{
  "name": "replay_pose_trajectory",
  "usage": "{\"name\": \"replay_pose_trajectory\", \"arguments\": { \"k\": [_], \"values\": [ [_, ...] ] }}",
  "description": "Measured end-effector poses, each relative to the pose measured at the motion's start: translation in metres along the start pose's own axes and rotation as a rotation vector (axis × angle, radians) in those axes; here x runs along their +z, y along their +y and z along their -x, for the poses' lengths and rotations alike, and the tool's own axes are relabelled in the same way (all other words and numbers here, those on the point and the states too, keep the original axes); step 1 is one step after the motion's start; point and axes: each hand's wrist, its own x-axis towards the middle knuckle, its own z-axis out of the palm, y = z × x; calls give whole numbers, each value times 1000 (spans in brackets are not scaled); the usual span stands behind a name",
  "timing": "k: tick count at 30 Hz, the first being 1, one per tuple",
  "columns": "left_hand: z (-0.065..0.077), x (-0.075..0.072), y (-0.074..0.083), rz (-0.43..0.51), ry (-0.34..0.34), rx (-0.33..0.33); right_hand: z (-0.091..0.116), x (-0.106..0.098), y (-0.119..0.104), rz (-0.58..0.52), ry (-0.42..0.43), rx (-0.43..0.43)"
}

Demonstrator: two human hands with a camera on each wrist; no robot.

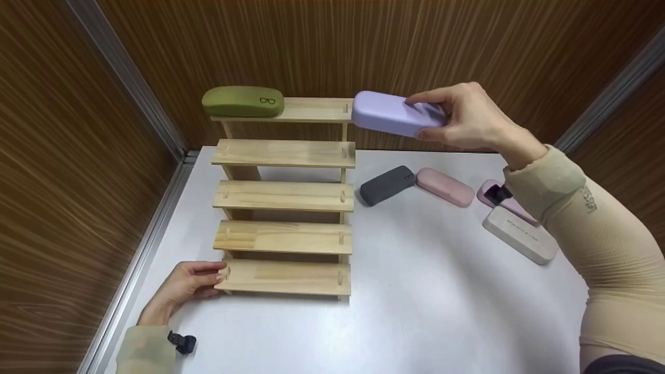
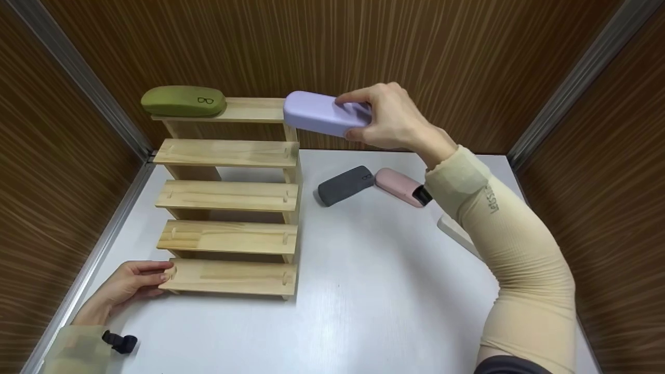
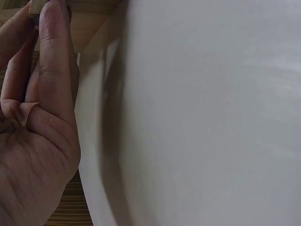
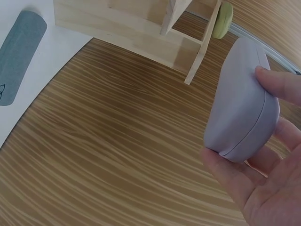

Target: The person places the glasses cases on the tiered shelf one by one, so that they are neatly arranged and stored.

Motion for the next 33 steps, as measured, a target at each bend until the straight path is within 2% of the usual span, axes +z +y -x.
{"name": "replay_pose_trajectory", "arguments": {
  "k": [8,22,27,33],
  "values": [
    [1,1,1,10,-6,2,-32,8,-14,22,-48,-9],
    [4,5,1,6,-7,11,-89,35,-30,6,-116,-61],
    [4,7,1,6,-9,12,-103,45,-33,6,-128,-95],
    [2,8,1,5,-14,14,-113,53,-31,5,-131,-91]
  ]
}}
